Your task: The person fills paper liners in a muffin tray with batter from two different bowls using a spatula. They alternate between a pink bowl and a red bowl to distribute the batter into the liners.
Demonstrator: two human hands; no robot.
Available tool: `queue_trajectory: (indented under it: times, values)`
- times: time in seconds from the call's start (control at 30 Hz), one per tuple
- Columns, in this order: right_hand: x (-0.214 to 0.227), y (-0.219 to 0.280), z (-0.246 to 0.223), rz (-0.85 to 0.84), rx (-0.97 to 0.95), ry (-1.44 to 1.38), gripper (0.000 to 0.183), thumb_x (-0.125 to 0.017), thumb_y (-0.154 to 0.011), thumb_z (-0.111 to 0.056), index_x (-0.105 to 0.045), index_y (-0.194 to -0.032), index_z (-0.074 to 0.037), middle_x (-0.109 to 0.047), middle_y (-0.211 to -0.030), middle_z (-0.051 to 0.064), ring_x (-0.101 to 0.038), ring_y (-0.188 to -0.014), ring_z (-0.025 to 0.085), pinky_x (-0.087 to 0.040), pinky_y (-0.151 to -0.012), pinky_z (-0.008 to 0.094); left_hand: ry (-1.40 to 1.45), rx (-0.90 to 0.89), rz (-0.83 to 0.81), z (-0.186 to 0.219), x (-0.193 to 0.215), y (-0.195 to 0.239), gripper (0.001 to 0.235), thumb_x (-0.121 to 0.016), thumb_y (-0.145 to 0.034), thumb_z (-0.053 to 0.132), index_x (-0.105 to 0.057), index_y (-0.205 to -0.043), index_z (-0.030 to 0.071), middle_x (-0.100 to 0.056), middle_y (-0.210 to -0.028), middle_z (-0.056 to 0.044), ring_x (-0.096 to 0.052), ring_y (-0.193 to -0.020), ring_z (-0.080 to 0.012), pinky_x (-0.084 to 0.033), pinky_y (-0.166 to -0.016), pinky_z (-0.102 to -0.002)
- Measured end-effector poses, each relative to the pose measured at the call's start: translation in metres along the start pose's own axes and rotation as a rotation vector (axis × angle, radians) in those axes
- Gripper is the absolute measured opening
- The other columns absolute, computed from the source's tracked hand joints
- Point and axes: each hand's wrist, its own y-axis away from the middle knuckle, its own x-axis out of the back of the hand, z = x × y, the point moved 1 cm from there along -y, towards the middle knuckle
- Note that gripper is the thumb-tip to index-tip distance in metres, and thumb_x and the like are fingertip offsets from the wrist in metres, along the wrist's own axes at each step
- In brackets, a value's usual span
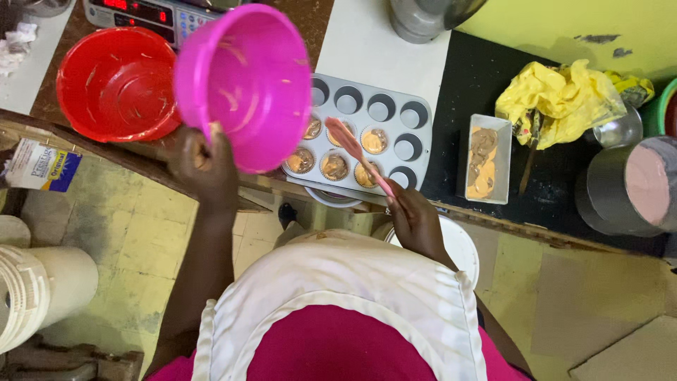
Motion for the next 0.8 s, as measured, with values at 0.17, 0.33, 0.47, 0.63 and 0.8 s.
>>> queue_trajectory:
  times: [0.17,0.33,0.47,0.63,0.8]
  values:
    - [-0.021,-0.019,-0.007,-0.086,0.093,-0.097,0.036,-0.067,-0.108,-0.014,-0.074,-0.143,-0.011,-0.074,-0.095,0.022,-0.073,-0.081,0.05,-0.058,-0.068,0.057,0.272,0.208,-0.096,0.025,-0.05,0.014,0.038,-0.068,-0.116,0.005,-0.051,-0.082,0.011,-0.05,-0.066,-0.007,-0.044,-0.06,-0.0153,-0.041,-0.066,-0.035]
    - [-0.002,-0.015,-0.027,-0.178,0.205,-0.059,0.038,-0.071,-0.105,-0.021,-0.078,-0.142,-0.012,-0.075,-0.098,0.024,-0.073,-0.079,0.054,-0.059,-0.065,0.059,0.232,0.241,-0.004,0.039,-0.043,-0.01,0.035,-0.065,-0.116,0.002,-0.047,-0.087,0.007,-0.047,-0.072,-0.01,-0.049,-0.069,-0.0185,-0.04,-0.073,-0.038]
    - [0.022,-0.01,-0.005,-0.149,0.178,0.033,0.043,-0.064,-0.105,-0.017,-0.074,-0.147,-0.017,-0.073,-0.093,0.022,-0.07,-0.075,0.056,-0.055,-0.062,0.064,0.223,0.145,-0.075,0.027,-0.029,-0.017,0.041,-0.065,-0.117,0.004,-0.047,-0.082,0.01,-0.049,-0.067,-0.009,-0.043,-0.056,-0.02,-0.038,-0.063,-0.035]
    - [0.058,-0.049,-0.014,0.253,0.279,0.515,0.041,-0.073,-0.108,-0.014,-0.08,-0.147,-0.025,-0.074,-0.095,0.01,-0.073,-0.079,0.037,-0.056,-0.066,0.05,0.077,-0.218,-0.362,0.034,-0.042,0.003,0.049,-0.088,-0.1,0.003,-0.053,-0.067,0.011,-0.053,-0.056,-0.007,-0.049,-0.043,-0.0248,-0.041,-0.047,-0.035]
    - [0.043,-0.056,0.008,0.186,0.155,0.604,0.038,-0.073,-0.107,-0.017,-0.082,-0.142,-0.029,-0.077,-0.088,0.011,-0.075,-0.07,0.035,-0.059,-0.059,0.048,0.148,-0.264,-0.435,0.068,-0.042,-0.028,0.048,-0.092,-0.097,0.004,-0.054,-0.07,0.012,-0.054,-0.055,-0.006,-0.051,-0.042,-0.0224,-0.043,-0.045,-0.033]
